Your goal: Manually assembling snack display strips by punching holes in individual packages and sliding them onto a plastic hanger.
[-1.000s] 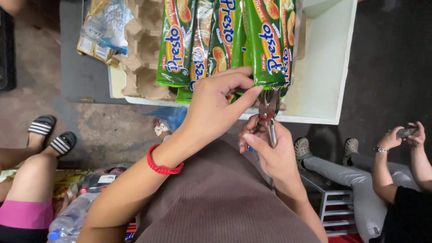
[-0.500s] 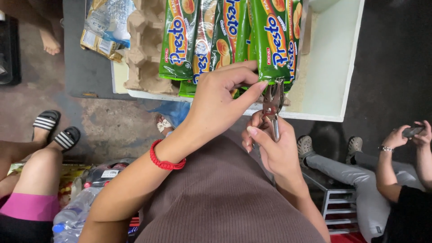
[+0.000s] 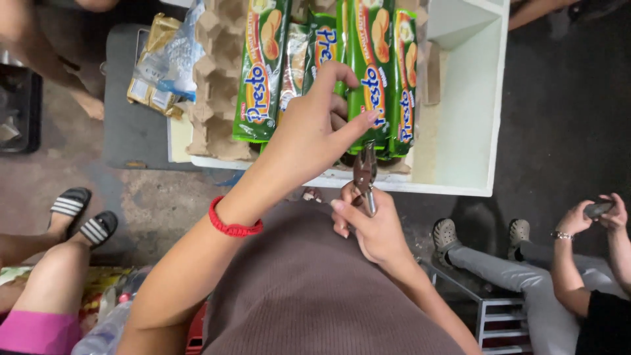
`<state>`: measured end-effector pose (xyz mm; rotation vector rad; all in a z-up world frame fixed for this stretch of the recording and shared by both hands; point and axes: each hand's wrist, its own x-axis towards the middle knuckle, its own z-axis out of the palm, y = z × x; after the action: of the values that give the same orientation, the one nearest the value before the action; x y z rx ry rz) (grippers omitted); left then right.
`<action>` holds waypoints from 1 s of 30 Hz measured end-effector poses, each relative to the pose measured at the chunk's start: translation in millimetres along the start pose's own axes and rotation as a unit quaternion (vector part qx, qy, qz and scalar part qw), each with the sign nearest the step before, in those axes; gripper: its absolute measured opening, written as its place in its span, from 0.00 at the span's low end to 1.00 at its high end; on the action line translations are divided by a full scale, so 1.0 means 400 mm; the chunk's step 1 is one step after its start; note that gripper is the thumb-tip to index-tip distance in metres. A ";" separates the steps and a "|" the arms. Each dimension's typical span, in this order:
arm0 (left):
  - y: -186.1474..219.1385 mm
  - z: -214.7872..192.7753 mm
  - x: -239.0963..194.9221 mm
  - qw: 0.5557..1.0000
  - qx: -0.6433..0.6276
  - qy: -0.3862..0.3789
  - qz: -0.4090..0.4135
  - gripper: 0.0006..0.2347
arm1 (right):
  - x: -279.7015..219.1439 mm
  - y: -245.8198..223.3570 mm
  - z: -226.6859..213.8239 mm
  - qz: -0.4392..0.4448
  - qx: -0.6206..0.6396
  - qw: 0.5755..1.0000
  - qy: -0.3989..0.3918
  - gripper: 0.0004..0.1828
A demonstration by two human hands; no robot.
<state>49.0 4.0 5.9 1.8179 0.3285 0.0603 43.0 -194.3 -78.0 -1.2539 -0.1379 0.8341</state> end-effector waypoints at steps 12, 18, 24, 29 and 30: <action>0.012 0.096 -0.202 0.930 0.259 -0.220 -0.137 0.34 | -0.011 -0.041 0.015 -0.029 -0.245 0.968 0.043 0.11; -0.029 0.122 -0.190 0.944 0.251 -0.165 -0.139 0.36 | 0.020 -0.003 0.019 -0.069 -0.267 0.955 0.112 0.11; -0.026 0.081 -0.196 0.967 0.202 -0.113 -0.102 0.41 | 0.019 -0.011 0.016 -0.029 -0.241 0.964 0.111 0.13; 0.007 -0.051 -0.165 0.997 0.033 -0.053 -0.036 0.32 | -0.002 -0.021 0.008 -0.048 -0.120 0.991 0.016 0.11; 0.036 -0.053 -0.144 0.998 0.030 -0.048 -0.041 0.32 | -0.009 -0.046 0.023 -0.043 -0.122 0.992 0.011 0.11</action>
<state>-7.8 5.9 32.7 1.8578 0.3392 -0.0940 44.4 -190.6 -57.5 -1.4750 -0.2815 0.7444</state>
